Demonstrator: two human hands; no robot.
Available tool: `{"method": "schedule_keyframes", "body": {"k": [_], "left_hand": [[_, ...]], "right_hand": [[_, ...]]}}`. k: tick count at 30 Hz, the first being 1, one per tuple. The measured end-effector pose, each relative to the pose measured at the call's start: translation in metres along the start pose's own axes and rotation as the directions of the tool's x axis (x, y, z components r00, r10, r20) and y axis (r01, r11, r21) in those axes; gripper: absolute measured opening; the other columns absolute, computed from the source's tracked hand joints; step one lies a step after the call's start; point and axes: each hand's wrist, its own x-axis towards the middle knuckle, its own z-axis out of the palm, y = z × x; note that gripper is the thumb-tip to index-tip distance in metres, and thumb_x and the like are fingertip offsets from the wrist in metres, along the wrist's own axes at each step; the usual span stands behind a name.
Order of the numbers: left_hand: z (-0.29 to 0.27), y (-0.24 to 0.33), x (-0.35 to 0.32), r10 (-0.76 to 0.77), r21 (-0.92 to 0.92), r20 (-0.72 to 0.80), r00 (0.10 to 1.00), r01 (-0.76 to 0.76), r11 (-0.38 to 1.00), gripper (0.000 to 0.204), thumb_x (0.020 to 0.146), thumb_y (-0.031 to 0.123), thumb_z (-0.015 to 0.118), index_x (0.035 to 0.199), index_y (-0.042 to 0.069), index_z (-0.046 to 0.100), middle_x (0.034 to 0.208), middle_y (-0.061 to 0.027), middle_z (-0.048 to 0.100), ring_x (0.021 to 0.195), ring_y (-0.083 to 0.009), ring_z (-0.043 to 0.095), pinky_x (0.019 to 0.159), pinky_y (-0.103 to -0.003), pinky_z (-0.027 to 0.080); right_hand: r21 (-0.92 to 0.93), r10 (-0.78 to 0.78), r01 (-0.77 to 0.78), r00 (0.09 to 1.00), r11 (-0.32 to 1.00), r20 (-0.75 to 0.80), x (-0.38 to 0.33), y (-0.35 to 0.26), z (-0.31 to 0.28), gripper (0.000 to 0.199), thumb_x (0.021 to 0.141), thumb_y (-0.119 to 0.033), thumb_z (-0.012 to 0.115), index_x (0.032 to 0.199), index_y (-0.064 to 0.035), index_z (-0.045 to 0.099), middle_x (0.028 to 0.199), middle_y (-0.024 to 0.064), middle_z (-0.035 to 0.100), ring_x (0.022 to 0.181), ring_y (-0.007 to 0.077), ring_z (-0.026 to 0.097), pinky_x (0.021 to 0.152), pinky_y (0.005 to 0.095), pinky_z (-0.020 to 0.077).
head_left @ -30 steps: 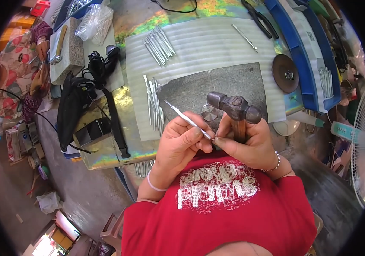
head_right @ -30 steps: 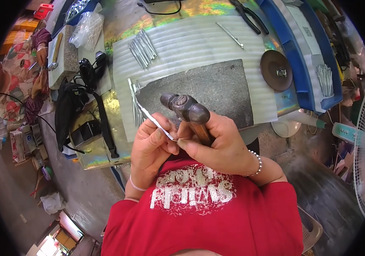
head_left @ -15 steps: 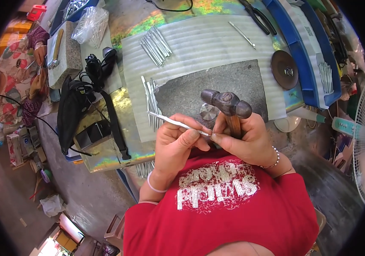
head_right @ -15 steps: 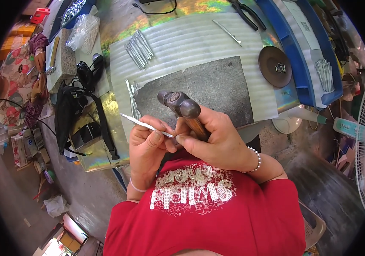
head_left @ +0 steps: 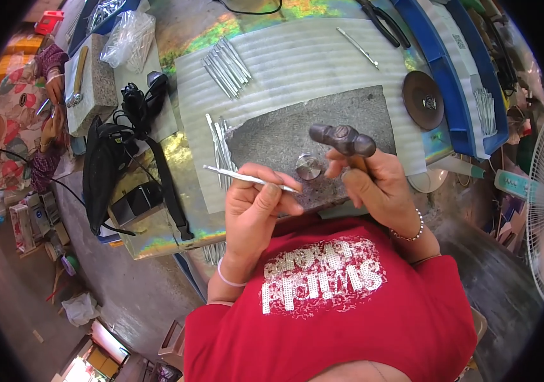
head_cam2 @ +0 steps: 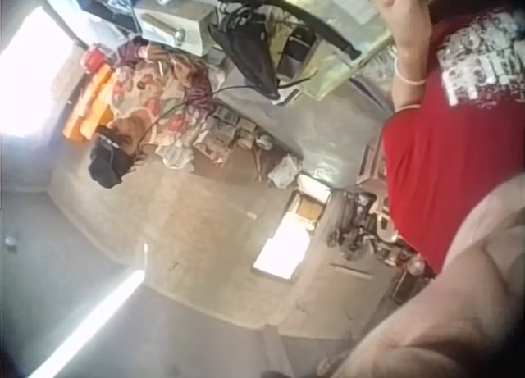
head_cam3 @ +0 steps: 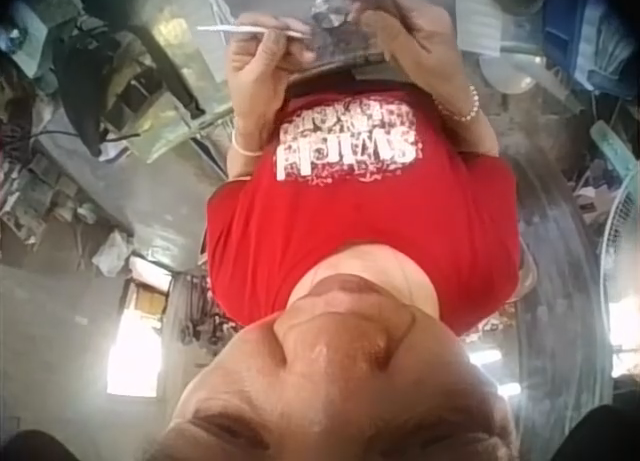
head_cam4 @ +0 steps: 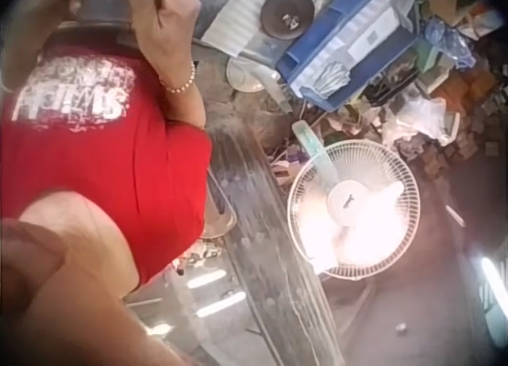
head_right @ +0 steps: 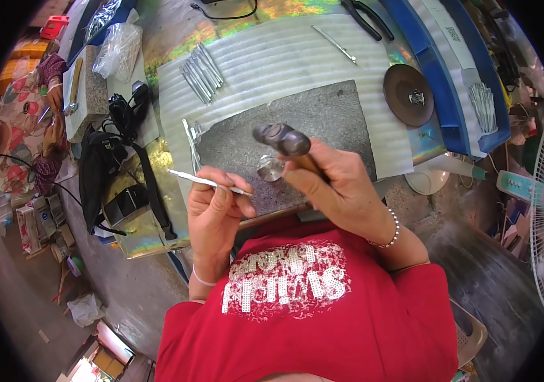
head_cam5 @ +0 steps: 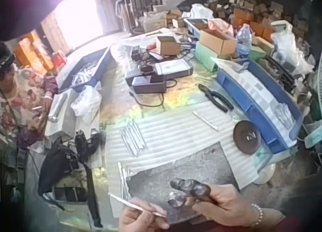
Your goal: Shaping small silver-colored metal bars using a hammer on a metal anvil block.
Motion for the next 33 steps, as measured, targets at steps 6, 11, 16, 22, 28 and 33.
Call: {"method": "schedule_keyframes", "body": {"k": [6,11,16,22,28,33], "left_hand": [[0.003,-0.003,0.011,0.09,0.347,0.004,0.996,-0.085,0.934,0.007,0.091,0.001,0.05,0.098,0.001,0.049,0.094,-0.0145,0.061,0.071,-0.0143,0.063,0.065,-0.024,0.053],[0.008,-0.008,0.014,0.134,0.611,0.038,0.99,-0.129,0.781,0.008,0.088,-0.006,0.051,0.094,-0.003,0.054,0.093,-0.0105,0.06,0.072,-0.0132,0.061,0.065,-0.022,0.051],[0.012,-0.015,0.016,0.188,0.647,0.029,0.982,-0.162,0.745,0.008,0.086,-0.008,0.052,0.092,-0.005,0.056,0.092,-0.01,0.059,0.073,-0.0134,0.061,0.066,-0.022,0.052],[0.014,-0.017,0.015,0.219,0.673,0.02,0.976,-0.175,0.719,0.008,0.086,-0.008,0.053,0.091,-0.005,0.057,0.091,-0.0101,0.059,0.074,-0.0132,0.061,0.066,-0.023,0.052],[0.013,-0.02,0.016,0.264,0.724,0.061,0.962,-0.225,0.652,0.006,0.086,-0.007,0.053,0.091,-0.004,0.056,0.089,-0.0104,0.059,0.074,-0.0133,0.061,0.064,-0.023,0.052],[0.015,-0.02,0.016,0.278,0.782,0.098,0.956,-0.247,0.572,0.008,0.083,-0.009,0.056,0.089,-0.003,0.056,0.087,-0.0118,0.06,0.073,-0.0167,0.062,0.063,-0.025,0.052]], "right_hand": [[-0.249,-0.165,0.14,0.983,0.958,-0.084,-0.002,0.033,-0.006,0.025,0.083,-0.008,0.064,0.104,0.002,0.058,0.074,0.0102,0.06,0.064,0.0103,0.058,0.06,0.0261,0.0467],[-0.249,-0.058,0.031,0.993,0.968,-0.102,0.0,0.041,-0.008,0.026,0.081,-0.009,0.065,0.104,0.0017,0.058,0.078,0.0139,0.065,0.071,0.0154,0.065,0.064,0.0275,0.0487],[-0.243,-0.091,0.066,0.991,0.968,-0.094,0.0,0.041,-0.009,0.026,0.081,-0.009,0.065,0.103,0.0018,0.058,0.078,0.0136,0.065,0.07,0.0198,0.066,0.063,0.0284,0.0492],[-0.278,-0.126,0.097,0.988,0.956,-0.089,-0.001,0.037,-0.009,0.027,0.08,-0.01,0.066,0.102,0.0018,0.057,0.082,0.015,0.066,0.073,0.0241,0.068,0.063,0.0296,0.0502],[-0.311,-0.13,0.098,0.988,0.945,-0.081,-0.001,0.038,-0.009,0.025,0.08,-0.01,0.065,0.1,0.0019,0.057,0.083,0.0154,0.066,0.074,0.0249,0.068,0.062,0.0302,0.0504],[-0.324,-0.168,0.135,0.983,0.936,-0.077,-0.001,0.039,-0.01,0.027,0.08,-0.01,0.066,0.101,0.0017,0.055,0.08,0.0148,0.065,0.07,0.0252,0.066,0.062,0.0303,0.0498]]}}
